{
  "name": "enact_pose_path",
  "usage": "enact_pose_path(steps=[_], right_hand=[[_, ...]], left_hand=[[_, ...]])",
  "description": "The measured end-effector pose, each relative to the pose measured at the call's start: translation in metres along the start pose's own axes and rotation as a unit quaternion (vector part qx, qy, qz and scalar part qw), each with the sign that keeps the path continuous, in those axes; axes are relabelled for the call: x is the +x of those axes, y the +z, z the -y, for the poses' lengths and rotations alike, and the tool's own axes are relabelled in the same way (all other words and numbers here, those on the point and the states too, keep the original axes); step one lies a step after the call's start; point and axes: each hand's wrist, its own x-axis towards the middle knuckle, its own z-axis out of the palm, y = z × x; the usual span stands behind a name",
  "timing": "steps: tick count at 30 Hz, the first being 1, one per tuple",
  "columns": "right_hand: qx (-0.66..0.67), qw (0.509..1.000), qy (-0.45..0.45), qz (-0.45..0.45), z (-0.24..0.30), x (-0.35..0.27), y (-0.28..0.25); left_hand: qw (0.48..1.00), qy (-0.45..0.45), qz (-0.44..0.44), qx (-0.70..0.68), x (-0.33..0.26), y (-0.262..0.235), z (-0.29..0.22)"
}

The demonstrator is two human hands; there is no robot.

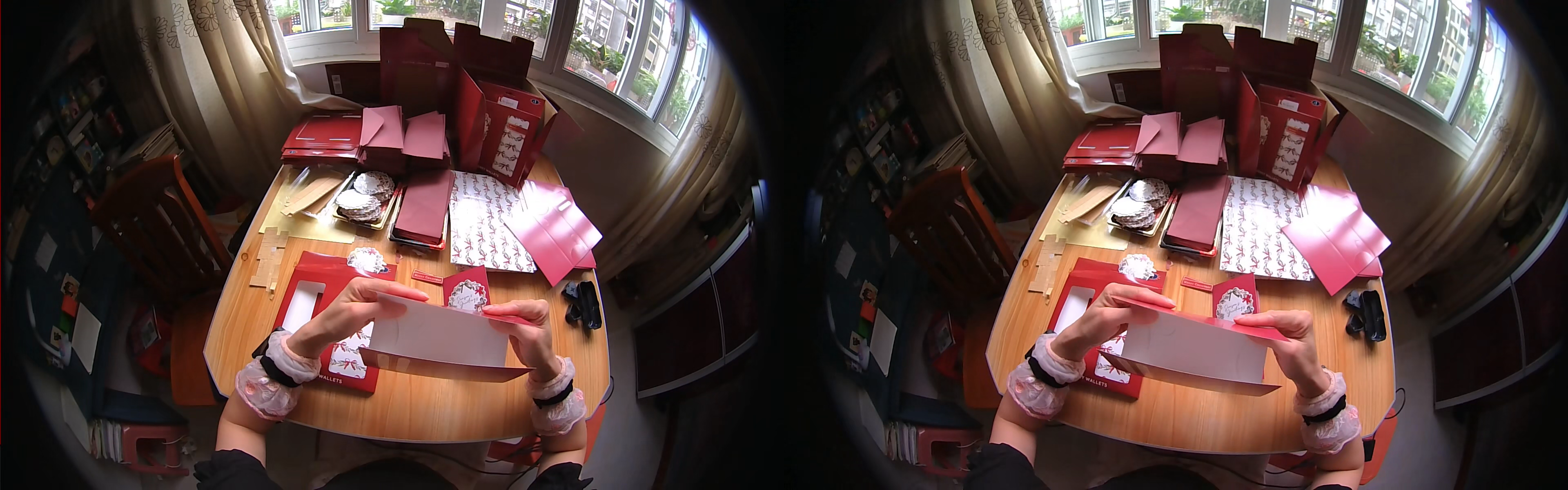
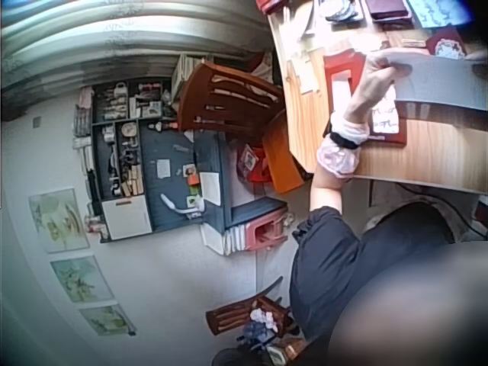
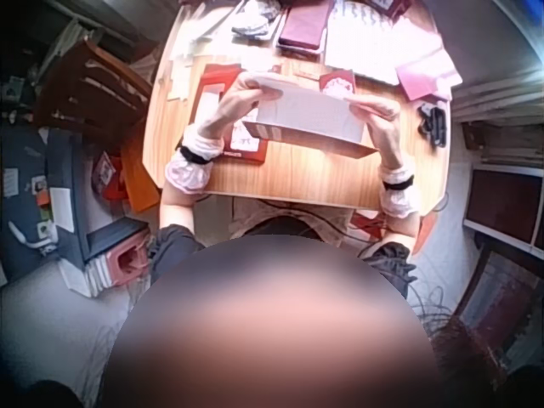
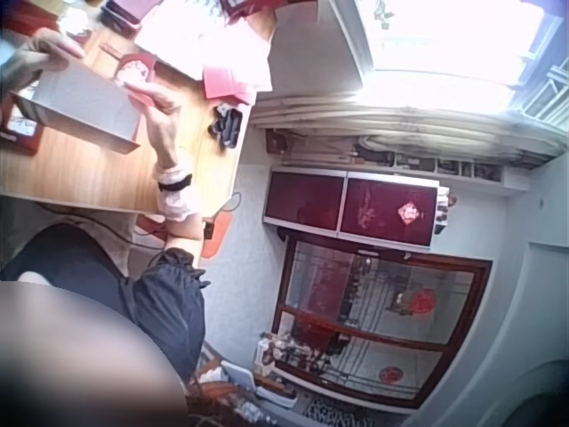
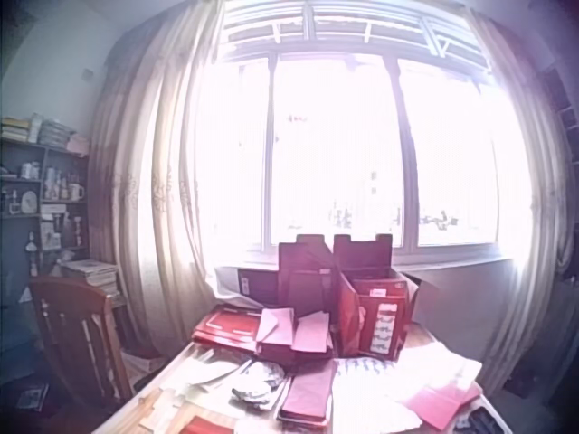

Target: The recorder is assembling and folding red paper folders or greeting card envelopes at a desk.

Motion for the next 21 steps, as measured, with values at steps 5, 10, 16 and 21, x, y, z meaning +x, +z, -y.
enact_pose_path(steps=[5, 10, 16, 21], right_hand=[[0.023, 1.000, -0.005, 0.006, -0.004, 0.000, 0.000], [0.080, 0.993, 0.073, -0.041, 0.003, -0.002, 0.007], [0.076, 0.995, 0.059, 0.003, -0.001, 0.003, 0.005], [0.074, 0.995, 0.060, -0.001, -0.007, 0.005, 0.003]], left_hand=[[0.996, -0.018, 0.027, -0.079, 0.001, -0.008, 0.006], [0.992, -0.038, 0.026, -0.120, -0.001, -0.010, 0.000], [0.967, -0.119, 0.008, -0.227, 0.001, -0.019, 0.014], [0.974, -0.134, 0.009, -0.182, 0.003, -0.012, 0.000]])
